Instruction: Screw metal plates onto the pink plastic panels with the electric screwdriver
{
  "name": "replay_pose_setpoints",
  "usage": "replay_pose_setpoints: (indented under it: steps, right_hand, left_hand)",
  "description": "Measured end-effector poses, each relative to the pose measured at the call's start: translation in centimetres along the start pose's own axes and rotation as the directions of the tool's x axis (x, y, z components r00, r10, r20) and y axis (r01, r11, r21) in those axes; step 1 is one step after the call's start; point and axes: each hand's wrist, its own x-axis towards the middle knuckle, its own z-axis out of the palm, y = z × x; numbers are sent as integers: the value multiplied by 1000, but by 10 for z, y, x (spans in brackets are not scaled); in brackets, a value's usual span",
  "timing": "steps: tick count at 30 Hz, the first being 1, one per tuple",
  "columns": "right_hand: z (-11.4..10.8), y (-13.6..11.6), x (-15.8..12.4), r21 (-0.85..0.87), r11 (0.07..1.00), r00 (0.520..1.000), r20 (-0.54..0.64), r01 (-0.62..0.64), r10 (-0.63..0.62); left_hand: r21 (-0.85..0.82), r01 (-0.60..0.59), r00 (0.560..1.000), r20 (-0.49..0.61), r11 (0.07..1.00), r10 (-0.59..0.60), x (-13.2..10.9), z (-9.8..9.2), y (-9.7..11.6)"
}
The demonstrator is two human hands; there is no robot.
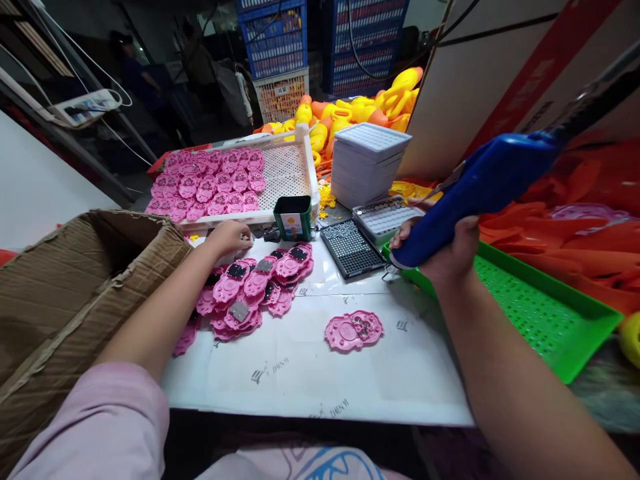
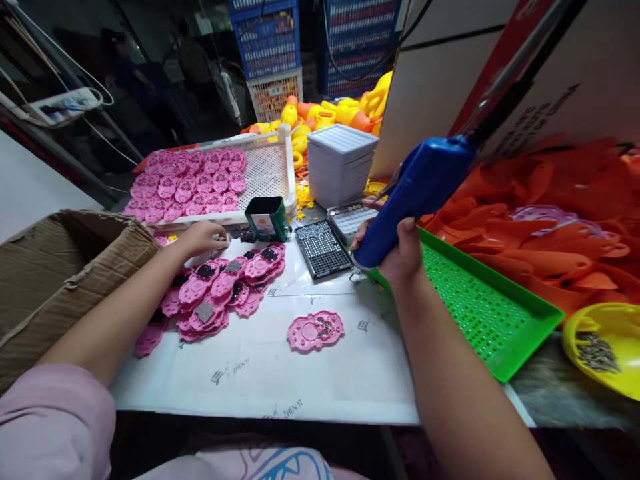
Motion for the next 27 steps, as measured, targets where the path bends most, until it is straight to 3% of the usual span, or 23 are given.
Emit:
replay_pose_setpoints:
  steps: [4,9,11,12,15,18,20,24,27]
  right_hand:
    - [3,-2,0,-4,1000,1000,-19,-11,11]
    - [5,-3,0,-3,1000,999,-34,-27,27]
    - [5,-4,0,-9,999,999,-34,-30,30]
    - [5,-4,0,-14,999,999,-37,-29,28]
    - [6,-6,0,-28,999,999,-47,-23,22]
    - [7,-6,-1,-40,999,998,-53,-18,15]
    - [6,-5,-1,-49,999,998,-64,-8,5]
    - [1,0,2,-81,997,997,-72,0,-6]
    - [-1,2,5,-124,992,998,-60,0,-8]
  left_hand:
    - [-35,-61,973,-224,998,52,-18,-14,14]
    - [-89,-289,881,-416,953,228,-61,-36,69]
    - [-244,-543,774,-516,804,366,-79,-40,97]
    - [-347,-601,757,-535,720,374,-87,-40,110]
    - [-636,-635,770,-568,439,291,-106,-30,144]
    - [-710,-653,756,-586,266,290,-116,-10,170]
    - [-656,-708,701,-612,260,365,-119,5,182]
    - [-412,-808,576,-701,421,419,-119,30,198]
    - [-360,-813,552,-726,458,411,-117,41,203]
